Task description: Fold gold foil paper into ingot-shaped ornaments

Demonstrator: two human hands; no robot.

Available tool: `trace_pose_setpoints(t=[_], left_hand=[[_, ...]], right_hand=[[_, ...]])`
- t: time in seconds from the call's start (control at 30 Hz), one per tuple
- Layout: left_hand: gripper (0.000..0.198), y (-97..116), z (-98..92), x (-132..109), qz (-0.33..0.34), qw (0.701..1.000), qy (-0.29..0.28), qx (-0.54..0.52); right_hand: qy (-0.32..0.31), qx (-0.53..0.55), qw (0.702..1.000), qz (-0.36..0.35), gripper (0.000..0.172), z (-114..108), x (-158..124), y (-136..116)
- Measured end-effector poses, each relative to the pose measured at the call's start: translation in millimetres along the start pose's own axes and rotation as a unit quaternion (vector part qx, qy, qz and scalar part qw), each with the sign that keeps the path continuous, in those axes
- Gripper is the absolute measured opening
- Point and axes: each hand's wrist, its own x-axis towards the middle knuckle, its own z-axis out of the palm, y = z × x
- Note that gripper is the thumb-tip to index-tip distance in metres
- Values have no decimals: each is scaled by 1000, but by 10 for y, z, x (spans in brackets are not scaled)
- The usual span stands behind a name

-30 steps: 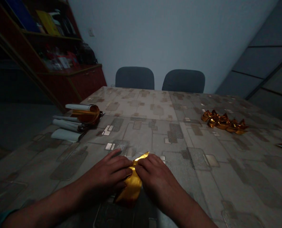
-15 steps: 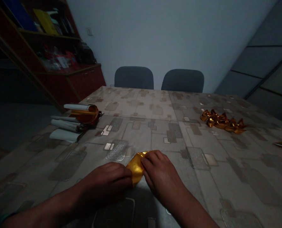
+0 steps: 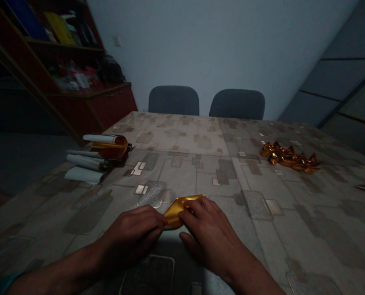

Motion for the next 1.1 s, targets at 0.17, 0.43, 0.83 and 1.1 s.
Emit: trace_pose_setpoints(t=[0.17,0.43,0.83,1.1], left_hand=[[16,-19,17,-10,-67,996,17,-64],[8,75,-48,-41,-53,990,-78,-107],[17,60,19,-180,-98,995,-29,20],[13,77,24,-137,-144,989,-22,25]], right_hand=[[6,11,1000,-21,48,14,-18,9],[41,-37,998,-14,11,141,38,23],[77,-20,997,-13,8,192,41,26],[114,47,991,47,12,285,112,17]])
